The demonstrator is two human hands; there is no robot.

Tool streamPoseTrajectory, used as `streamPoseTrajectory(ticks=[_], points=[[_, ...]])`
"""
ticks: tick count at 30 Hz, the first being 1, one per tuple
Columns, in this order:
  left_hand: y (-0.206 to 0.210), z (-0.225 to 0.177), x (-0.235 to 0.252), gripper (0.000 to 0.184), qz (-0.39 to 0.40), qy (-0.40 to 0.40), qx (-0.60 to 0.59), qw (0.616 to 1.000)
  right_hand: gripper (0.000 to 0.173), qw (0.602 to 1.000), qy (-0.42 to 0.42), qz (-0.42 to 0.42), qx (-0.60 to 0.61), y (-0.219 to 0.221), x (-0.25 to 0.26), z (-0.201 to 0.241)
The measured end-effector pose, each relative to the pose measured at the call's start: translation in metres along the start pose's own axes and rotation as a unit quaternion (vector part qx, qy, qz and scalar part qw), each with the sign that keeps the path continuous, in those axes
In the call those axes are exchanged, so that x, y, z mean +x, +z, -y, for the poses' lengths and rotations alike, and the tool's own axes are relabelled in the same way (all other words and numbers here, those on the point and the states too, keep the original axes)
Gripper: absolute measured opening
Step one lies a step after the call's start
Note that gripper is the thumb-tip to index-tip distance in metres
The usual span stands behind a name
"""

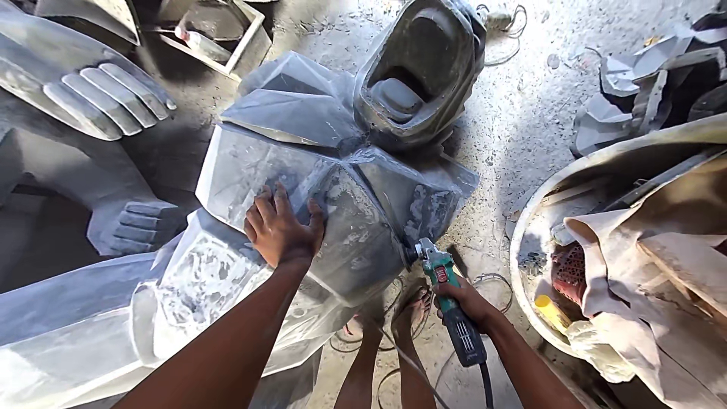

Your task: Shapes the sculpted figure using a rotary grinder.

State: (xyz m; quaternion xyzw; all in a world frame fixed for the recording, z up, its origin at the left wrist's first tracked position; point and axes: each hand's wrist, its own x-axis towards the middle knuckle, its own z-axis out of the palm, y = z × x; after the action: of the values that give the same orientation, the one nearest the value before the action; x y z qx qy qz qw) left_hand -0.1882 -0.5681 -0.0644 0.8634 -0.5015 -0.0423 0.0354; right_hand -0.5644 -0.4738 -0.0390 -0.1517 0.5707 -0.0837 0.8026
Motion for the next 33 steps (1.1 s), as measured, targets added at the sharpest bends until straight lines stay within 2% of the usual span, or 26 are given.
streamPoseTrajectory(ticks=[6, 12, 20, 27, 31, 33], points=[[-0.003, -0.001, -0.001, 0.081, 0.013, 0.000, -0.001, 1.000, 0.050, 1.000, -0.017, -0.004, -0.003, 0.011, 0.001, 0.015], [0.001, 0.000, -0.001, 0.081, 0.003, 0.000, 0.013, 1.000, 0.053, 1.000, 0.002, -0.009, -0.003, 0.000, -0.004, -0.002], [0.000, -0.001, 0.000, 0.082, 0.010, -0.001, 0.016, 1.000, 0.050, 1.000, -0.022, 0.008, 0.000, 0.015, 0.002, 0.025], [-0.001, -0.002, 0.000, 0.084, 0.015, -0.006, 0.016, 1.000, 0.055, 0.999, 0.018, -0.018, 0.022, -0.006, -0.005, -0.024], [-0.003, -0.001, 0.000, 0.080, 0.015, 0.002, 0.014, 1.000, 0.057, 0.999, -0.017, -0.026, 0.034, 0.011, -0.007, -0.021], [-0.004, -0.001, 0.000, 0.080, 0.015, 0.005, 0.014, 1.000, 0.062, 0.997, -0.055, -0.058, 0.003, 0.028, -0.005, -0.014]])
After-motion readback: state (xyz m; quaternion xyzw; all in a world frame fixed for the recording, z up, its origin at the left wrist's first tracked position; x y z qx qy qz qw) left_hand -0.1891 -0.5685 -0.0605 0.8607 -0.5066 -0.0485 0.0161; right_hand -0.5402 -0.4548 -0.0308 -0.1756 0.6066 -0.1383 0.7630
